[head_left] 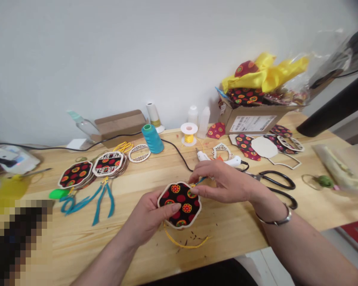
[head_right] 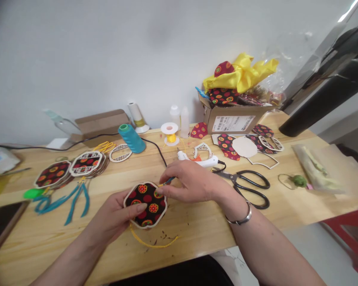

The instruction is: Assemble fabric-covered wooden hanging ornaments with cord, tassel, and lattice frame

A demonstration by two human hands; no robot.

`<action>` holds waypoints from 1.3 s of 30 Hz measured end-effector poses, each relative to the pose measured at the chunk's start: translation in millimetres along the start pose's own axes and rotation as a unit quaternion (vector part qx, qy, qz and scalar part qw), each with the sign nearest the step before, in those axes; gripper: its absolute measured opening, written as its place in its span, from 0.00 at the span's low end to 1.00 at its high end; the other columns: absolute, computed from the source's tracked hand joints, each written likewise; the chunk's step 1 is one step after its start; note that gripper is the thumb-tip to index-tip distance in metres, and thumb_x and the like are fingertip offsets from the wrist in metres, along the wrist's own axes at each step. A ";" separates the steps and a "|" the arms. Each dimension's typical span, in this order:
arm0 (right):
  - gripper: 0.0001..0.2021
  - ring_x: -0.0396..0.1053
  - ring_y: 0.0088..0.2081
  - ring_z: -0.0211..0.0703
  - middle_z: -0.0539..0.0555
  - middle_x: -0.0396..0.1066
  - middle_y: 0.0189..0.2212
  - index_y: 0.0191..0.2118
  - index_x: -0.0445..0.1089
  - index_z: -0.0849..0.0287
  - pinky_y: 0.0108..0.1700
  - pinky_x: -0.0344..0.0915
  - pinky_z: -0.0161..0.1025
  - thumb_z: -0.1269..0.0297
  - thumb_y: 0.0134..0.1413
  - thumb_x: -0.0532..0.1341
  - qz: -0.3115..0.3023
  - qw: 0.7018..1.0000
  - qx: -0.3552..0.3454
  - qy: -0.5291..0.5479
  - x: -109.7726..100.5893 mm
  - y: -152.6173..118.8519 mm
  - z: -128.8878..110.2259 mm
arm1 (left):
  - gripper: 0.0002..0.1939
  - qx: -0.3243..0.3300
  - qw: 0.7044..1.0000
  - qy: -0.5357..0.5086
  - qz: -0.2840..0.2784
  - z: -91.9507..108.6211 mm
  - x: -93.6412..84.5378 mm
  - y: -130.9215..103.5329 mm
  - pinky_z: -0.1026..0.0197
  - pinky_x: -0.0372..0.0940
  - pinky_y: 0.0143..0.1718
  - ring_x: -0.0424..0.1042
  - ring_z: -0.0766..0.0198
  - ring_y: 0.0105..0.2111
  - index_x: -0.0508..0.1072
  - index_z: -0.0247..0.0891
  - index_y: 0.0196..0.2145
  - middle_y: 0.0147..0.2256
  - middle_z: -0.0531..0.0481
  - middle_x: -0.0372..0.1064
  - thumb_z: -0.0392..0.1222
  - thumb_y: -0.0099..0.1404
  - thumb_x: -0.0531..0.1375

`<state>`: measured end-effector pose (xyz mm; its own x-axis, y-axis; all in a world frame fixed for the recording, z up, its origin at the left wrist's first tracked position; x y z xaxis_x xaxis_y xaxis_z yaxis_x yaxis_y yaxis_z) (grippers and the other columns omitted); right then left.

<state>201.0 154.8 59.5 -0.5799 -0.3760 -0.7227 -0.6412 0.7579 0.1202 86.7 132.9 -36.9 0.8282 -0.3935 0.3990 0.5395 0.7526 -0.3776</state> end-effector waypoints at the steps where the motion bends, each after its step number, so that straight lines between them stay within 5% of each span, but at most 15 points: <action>1: 0.15 0.67 0.35 0.40 0.55 0.72 0.32 0.39 0.74 0.63 0.37 0.60 0.37 0.56 0.60 0.58 0.001 1.000 -0.001 0.003 -0.2 0.0 -0.3 | 0.17 0.000 1.000 0.001 -0.001 -0.1 0.1 0.0 0.61 0.71 0.38 0.77 0.60 0.35 0.77 0.38 0.42 0.34 0.47 0.79 0.38 0.53 0.69; 17: 0.13 0.69 0.40 0.41 0.55 0.74 0.40 0.45 0.70 0.62 0.42 0.64 0.38 0.59 0.59 0.59 -0.024 0.993 0.011 0.116 3.5 2.1 -4.0 | 0.12 0.043 0.997 0.058 -0.018 7.2 -0.1 -4.2 0.57 0.70 0.41 0.76 0.56 0.37 0.79 0.36 0.39 0.36 0.45 0.79 0.39 0.55 0.67; 33: 0.15 0.70 0.41 0.41 0.56 0.74 0.40 0.46 0.70 0.61 0.44 0.66 0.40 0.59 0.55 0.62 0.035 0.981 0.056 0.182 1.5 4.2 15.8 | 0.17 0.014 1.000 -0.018 0.019 2.7 1.5 0.5 0.59 0.71 0.35 0.77 0.58 0.32 0.78 0.35 0.41 0.34 0.44 0.79 0.39 0.52 0.69; 35: 0.14 0.70 0.42 0.41 0.56 0.74 0.41 0.44 0.71 0.60 0.45 0.65 0.40 0.57 0.56 0.61 0.069 0.978 0.056 0.190 -4.3 4.3 18.5 | 0.17 0.009 0.999 -0.021 0.029 2.5 0.6 0.1 0.59 0.71 0.35 0.77 0.58 0.32 0.78 0.34 0.40 0.34 0.43 0.79 0.39 0.52 0.69; 39: 0.11 0.68 0.37 0.39 0.53 0.73 0.36 0.38 0.71 0.59 0.39 0.64 0.37 0.56 0.58 0.59 0.244 0.957 0.071 0.138 -36.1 -5.6 28.0 | 0.16 0.006 0.998 -0.030 0.047 1.9 -3.4 0.9 0.58 0.72 0.34 0.77 0.57 0.31 0.78 0.32 0.38 0.33 0.42 0.79 0.40 0.51 0.70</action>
<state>239.6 179.0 65.8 -0.9158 -0.0706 -0.3953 -0.1974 0.9364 0.2902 84.1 135.9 -37.0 0.8646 -0.2875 0.4121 0.4570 0.7909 -0.4070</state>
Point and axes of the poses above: each hand's wrist, its own y-axis towards the middle knuckle, its own x-axis out of the palm, z = x × y, the point moved 10 cm from there along y, towards the middle knuckle
